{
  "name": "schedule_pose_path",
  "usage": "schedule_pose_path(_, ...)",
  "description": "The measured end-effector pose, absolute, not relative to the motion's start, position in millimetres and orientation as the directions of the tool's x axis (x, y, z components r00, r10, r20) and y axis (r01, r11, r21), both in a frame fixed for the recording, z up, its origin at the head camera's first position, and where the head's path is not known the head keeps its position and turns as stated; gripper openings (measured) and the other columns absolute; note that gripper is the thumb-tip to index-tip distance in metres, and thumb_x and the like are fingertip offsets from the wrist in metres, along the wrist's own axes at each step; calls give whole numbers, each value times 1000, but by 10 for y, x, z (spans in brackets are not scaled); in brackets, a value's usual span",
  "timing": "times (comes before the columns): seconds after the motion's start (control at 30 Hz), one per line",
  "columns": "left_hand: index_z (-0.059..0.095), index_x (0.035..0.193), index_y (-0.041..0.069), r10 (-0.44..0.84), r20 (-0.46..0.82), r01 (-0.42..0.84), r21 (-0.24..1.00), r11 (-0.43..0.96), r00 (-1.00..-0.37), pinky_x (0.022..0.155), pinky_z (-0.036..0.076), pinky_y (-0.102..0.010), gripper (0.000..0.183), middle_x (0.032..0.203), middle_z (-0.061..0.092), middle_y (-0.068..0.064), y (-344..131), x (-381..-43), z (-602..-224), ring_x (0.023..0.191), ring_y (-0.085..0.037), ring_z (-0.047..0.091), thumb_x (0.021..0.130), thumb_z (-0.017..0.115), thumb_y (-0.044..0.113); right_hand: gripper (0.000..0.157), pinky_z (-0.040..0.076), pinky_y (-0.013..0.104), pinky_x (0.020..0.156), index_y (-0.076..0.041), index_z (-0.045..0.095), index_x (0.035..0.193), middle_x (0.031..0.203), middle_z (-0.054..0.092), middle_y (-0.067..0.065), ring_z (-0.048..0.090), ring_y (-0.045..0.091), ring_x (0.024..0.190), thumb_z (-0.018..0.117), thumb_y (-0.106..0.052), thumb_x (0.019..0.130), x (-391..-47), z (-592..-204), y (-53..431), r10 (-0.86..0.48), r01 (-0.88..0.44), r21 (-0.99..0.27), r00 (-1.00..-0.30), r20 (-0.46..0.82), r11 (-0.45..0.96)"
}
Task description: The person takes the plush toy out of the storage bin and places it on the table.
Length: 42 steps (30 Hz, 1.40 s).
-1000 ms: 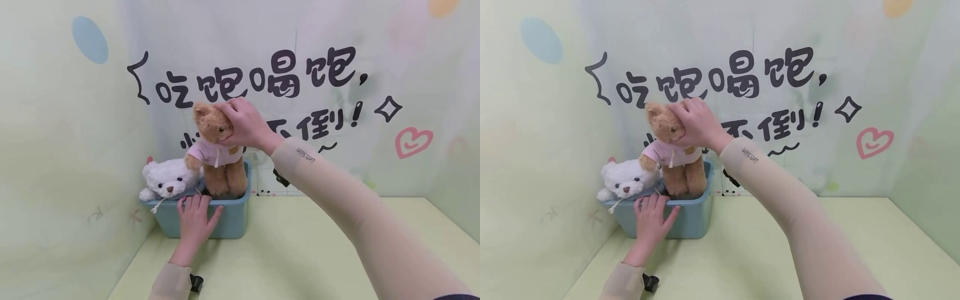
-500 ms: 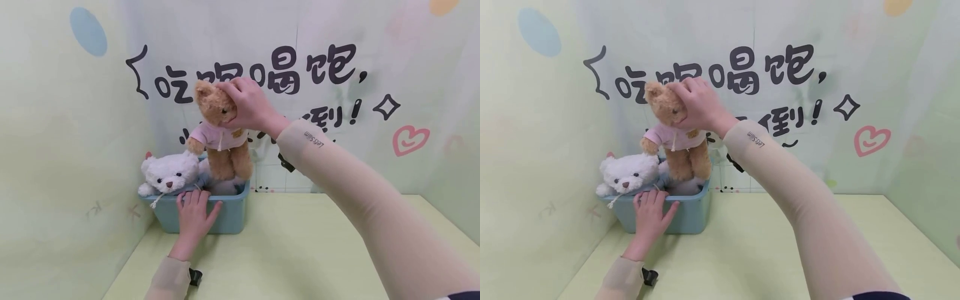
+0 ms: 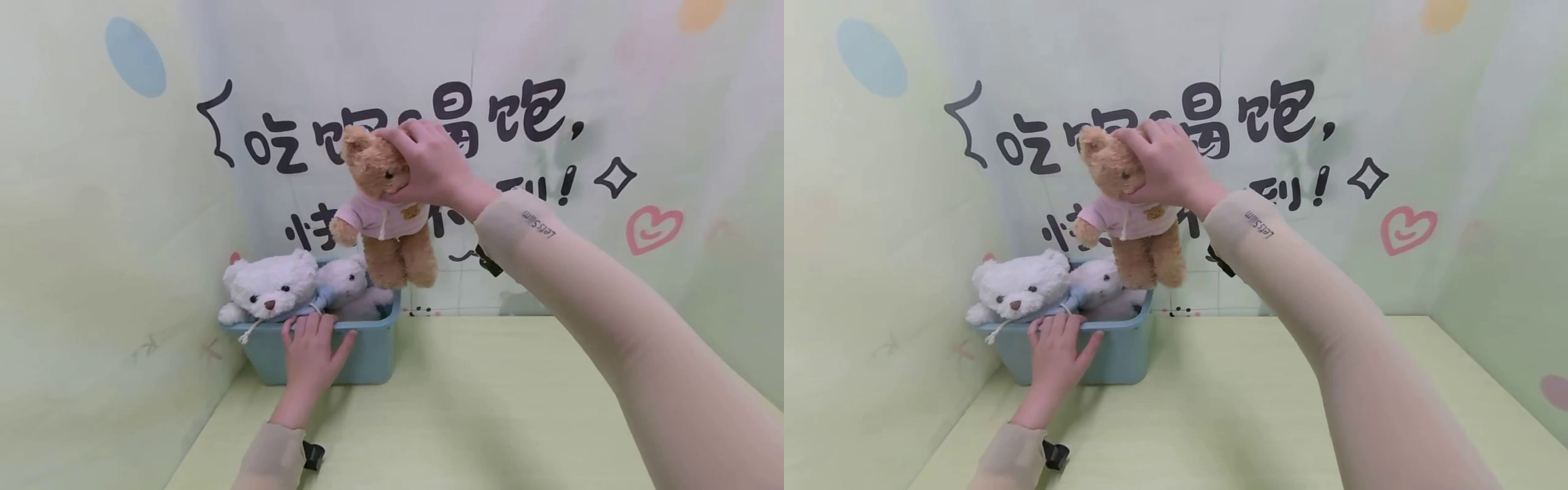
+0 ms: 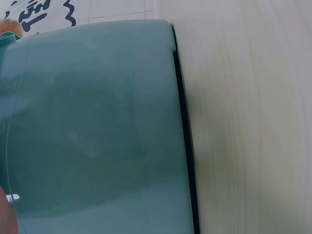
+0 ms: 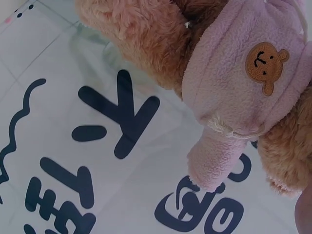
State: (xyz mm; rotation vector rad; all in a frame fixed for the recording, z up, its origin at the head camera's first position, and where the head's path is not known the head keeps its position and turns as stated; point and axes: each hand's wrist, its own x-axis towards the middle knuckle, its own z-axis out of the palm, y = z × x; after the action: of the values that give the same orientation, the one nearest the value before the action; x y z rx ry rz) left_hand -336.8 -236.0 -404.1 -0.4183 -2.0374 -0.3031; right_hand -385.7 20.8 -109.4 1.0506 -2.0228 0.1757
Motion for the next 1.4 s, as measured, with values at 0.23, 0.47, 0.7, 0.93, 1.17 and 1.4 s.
schedule_pose_path(0.23,58,98,5,166,900,430,26,902,-403,93,25,-59,58,89,53,-13,-2393,-3386,-4064,87,-37,48,96,39,60,83,36,45,97,-13,52,134,116,55,14,50,32,108,85,-45,66,-3849,-1076,362,-585,-713,212,-328,742,668)
schedule_pose_path(0.47,57,98,6,167,899,434,28,900,-404,93,25,-59,59,89,53,-13,-2363,-3382,-4066,87,-37,47,96,38,61,82,34,47,100,-11,52,133,116,55,16,50,34,108,85,-44,66,-3879,-1112,558,-570,-690,212,-343,746,692)
schedule_pose_path(0.7,57,99,6,168,894,440,35,897,-415,94,24,-58,59,90,53,-13,-2328,-3374,-4054,88,-37,47,96,38,61,83,34,50,99,-11,53,132,116,55,17,51,36,111,87,-42,64,-3890,-1146,829,-556,-664,198,-384,737,721)
schedule_pose_path(0.93,58,97,5,163,911,444,24,896,-379,92,25,-59,59,89,53,-13,-2362,-3393,-4077,86,-37,47,96,39,60,79,35,50,97,-11,54,130,113,55,18,51,38,105,86,-40,64,-3871,-1164,1082,-547,-621,214,-415,727,754)
schedule_pose_path(1.17,58,97,4,165,916,445,16,896,-366,92,25,-60,59,89,53,-13,-2358,-3406,-4081,86,-37,47,96,39,60,76,34,52,99,-10,54,128,113,55,19,50,40,109,87,-35,64,-3831,-1185,1341,-516,-593,191,-446,731,782)
schedule_pose_path(1.4,58,98,4,162,913,444,23,896,-374,92,25,-59,59,90,53,-14,-2345,-3411,-4080,88,-38,47,95,40,60,76,34,52,96,-6,55,127,108,54,20,50,40,102,88,-34,64,-3858,-1248,1577,-504,-568,195,-457,733,799)
